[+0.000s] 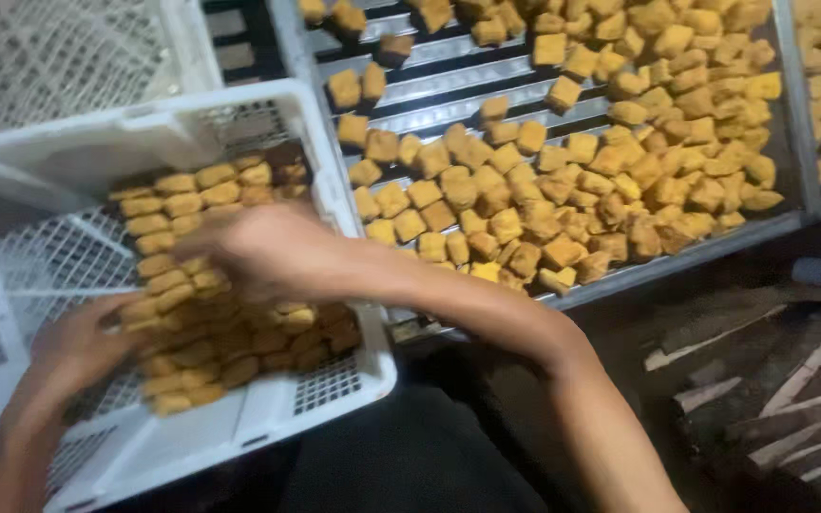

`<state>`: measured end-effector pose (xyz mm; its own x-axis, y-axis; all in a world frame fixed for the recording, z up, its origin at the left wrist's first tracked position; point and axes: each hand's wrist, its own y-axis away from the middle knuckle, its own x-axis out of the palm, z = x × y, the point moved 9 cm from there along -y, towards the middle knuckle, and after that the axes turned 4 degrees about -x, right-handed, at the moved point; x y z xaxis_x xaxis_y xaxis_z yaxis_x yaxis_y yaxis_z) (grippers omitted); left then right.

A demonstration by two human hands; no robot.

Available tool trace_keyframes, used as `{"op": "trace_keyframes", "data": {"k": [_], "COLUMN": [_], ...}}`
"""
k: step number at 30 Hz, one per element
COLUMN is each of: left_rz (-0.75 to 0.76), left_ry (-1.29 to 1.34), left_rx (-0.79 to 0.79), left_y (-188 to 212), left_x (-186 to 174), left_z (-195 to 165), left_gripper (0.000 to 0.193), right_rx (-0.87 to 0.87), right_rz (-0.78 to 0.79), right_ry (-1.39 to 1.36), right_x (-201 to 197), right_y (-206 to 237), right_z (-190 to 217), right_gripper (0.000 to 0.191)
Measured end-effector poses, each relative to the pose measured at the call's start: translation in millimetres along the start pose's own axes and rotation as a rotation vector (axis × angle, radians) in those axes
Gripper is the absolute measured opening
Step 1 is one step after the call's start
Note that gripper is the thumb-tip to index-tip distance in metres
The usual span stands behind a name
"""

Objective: The person picks up fried tofu pieces one at a time from slatted metal racks and arranges them in neat rows inside a white plastic basket, occasionally gathering several pieces in one hand before placing them. The basket gradually fills with orderly rows of tofu as the racks are cleared.

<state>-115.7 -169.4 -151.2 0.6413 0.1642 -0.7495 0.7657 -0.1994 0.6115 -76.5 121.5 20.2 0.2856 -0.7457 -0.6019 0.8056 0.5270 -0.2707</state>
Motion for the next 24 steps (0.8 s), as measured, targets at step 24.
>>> {"op": "trace_keyframes", "data": {"k": [24], "left_rz": [-0.050], "left_ry": [0.422], "left_rx": [-0.581], "left_y": [35.7], "left_x": [-10.1], "left_z": [-24.4], "left_gripper": [0.073], "right_rx": [0.028], "right_rz": [0.068], "right_ry": [0.295], "right_x": [-151.9], "right_y": [161.4], "right_z": [-157.3], "right_gripper": [0.037]}}
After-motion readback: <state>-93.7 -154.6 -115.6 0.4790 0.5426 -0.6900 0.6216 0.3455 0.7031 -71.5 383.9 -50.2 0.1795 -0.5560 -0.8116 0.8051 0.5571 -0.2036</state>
